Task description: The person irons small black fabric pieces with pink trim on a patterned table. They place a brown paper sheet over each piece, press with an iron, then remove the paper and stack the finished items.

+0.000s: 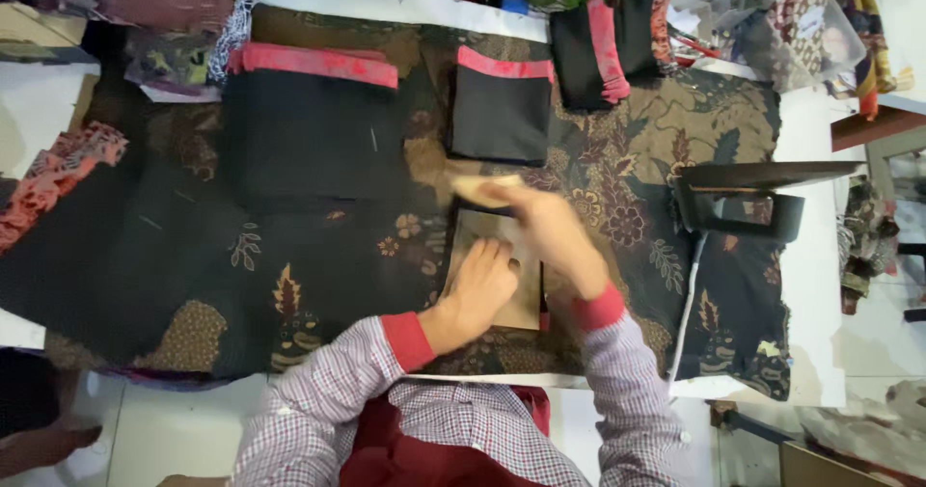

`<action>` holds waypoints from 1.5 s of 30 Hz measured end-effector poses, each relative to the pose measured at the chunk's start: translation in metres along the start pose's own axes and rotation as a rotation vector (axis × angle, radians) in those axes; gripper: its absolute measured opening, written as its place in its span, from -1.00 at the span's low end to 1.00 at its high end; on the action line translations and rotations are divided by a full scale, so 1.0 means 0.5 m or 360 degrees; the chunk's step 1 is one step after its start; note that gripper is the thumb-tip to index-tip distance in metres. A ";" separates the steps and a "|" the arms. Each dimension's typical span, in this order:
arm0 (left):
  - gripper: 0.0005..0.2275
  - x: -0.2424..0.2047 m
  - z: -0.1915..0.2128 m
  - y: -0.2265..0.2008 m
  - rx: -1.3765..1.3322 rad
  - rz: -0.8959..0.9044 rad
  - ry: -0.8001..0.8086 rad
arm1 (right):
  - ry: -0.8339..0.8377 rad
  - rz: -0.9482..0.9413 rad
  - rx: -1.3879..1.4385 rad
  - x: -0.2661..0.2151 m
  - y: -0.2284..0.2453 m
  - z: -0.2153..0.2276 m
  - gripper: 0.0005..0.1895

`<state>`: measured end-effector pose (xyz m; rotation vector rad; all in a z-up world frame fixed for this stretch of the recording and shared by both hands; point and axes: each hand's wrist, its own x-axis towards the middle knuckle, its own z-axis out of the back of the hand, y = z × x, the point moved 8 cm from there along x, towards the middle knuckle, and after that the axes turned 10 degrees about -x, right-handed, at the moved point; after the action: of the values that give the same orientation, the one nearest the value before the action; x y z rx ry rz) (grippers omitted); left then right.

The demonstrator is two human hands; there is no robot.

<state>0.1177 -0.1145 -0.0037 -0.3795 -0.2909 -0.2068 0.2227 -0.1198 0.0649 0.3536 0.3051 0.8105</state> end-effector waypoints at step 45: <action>-0.73 0.086 -0.008 -0.017 -0.0275 -0.0271 0.0179 | -0.0148 0.0290 -0.0276 -0.049 -0.160 0.000 -0.67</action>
<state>0.1571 -0.1298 0.0090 -0.5124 -0.1951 -0.4208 0.2589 -0.1891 0.0346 0.2578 0.1152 0.9893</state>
